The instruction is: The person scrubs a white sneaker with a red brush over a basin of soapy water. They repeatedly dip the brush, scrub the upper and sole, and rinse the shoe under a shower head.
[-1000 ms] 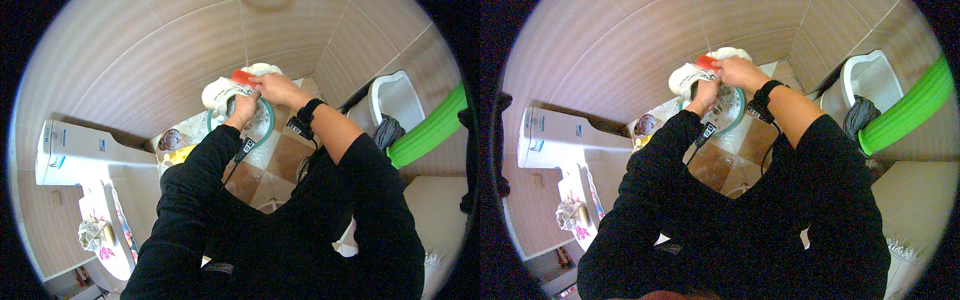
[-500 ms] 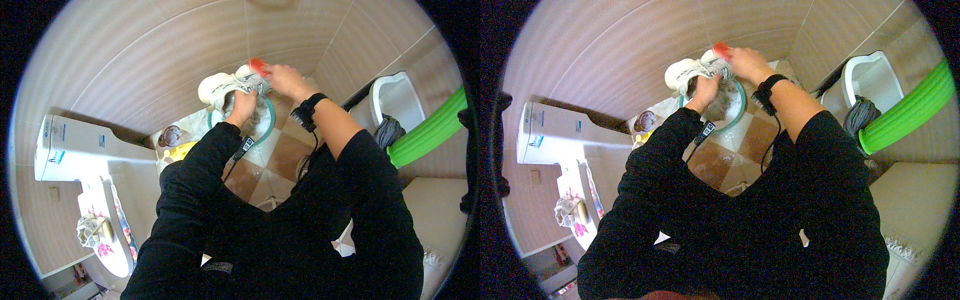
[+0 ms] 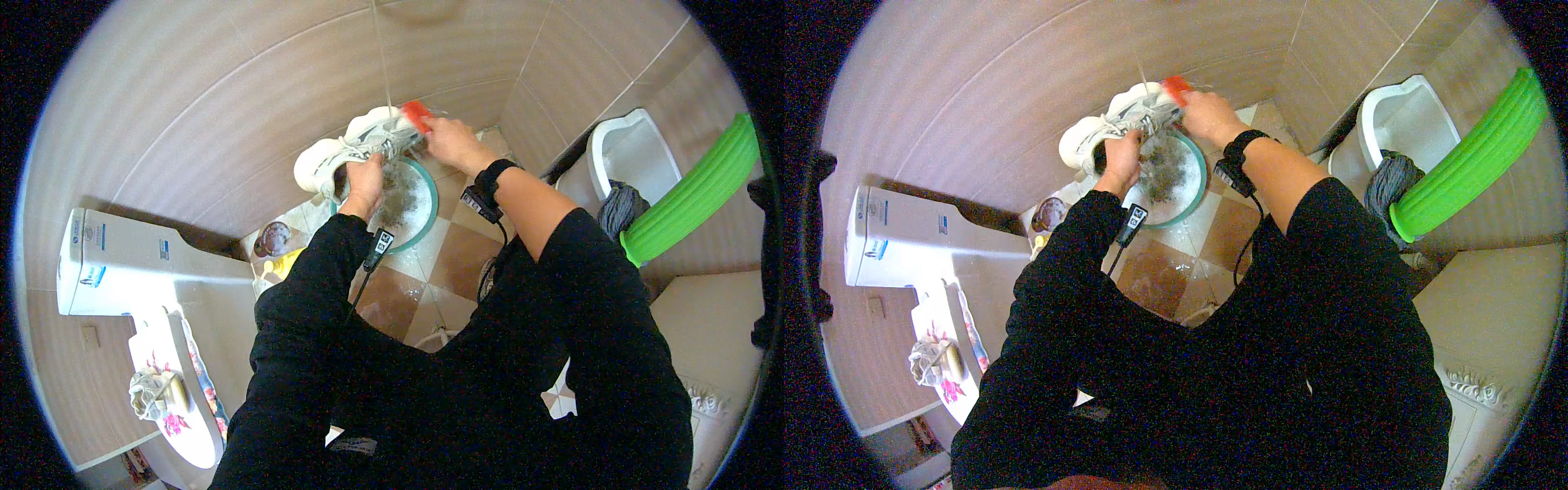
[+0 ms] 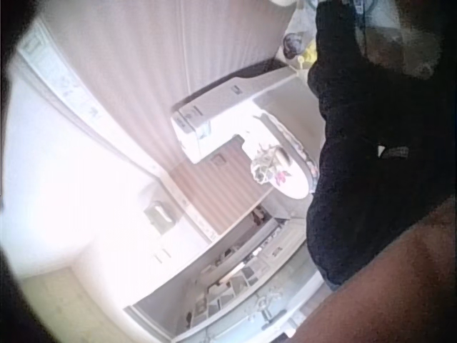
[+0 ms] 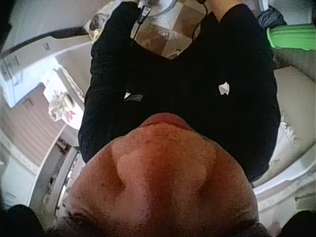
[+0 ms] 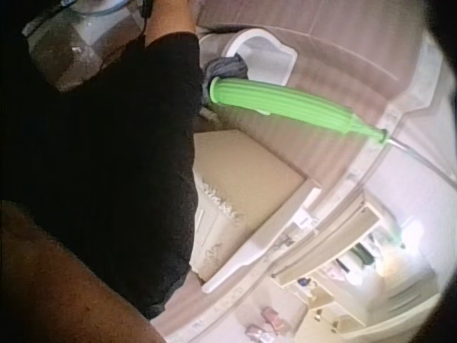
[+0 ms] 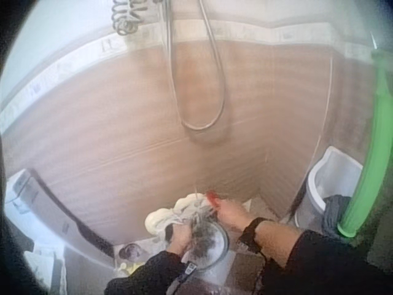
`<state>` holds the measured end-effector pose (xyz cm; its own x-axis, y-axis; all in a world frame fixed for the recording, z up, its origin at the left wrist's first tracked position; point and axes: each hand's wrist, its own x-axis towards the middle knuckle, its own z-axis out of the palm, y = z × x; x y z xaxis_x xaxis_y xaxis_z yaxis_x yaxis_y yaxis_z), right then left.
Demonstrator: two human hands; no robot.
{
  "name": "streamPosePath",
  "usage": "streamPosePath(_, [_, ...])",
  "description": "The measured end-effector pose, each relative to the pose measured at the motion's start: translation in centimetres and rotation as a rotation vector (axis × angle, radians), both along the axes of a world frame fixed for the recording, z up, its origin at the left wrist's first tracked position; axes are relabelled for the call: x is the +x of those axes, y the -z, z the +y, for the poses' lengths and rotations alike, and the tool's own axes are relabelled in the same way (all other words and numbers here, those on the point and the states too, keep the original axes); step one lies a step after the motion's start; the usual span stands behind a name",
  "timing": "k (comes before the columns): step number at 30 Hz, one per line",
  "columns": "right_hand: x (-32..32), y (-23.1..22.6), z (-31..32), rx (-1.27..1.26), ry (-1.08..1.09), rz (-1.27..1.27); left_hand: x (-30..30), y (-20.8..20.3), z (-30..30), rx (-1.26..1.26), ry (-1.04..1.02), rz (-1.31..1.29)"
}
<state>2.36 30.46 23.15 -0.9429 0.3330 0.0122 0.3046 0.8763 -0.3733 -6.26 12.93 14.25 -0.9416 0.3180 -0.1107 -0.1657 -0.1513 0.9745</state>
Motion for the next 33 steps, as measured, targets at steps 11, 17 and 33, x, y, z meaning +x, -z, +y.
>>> streamPosePath(11, [0.4, -1.6, -1.3, -0.095, -0.08, 0.012, -1.7, 0.2, -1.9, 0.082, -0.121, -0.35])
streamPosePath(17, [1.0, -1.4, 0.4, -0.156, -0.142, 0.067, -4.0, 1.1, -3.8, 0.333, -0.071, -0.489])
streamPosePath(33, [0.2, 1.3, -2.8, -1.05, 0.148, 0.07, -0.4, -1.8, -1.6, 0.836, -0.132, -0.86])
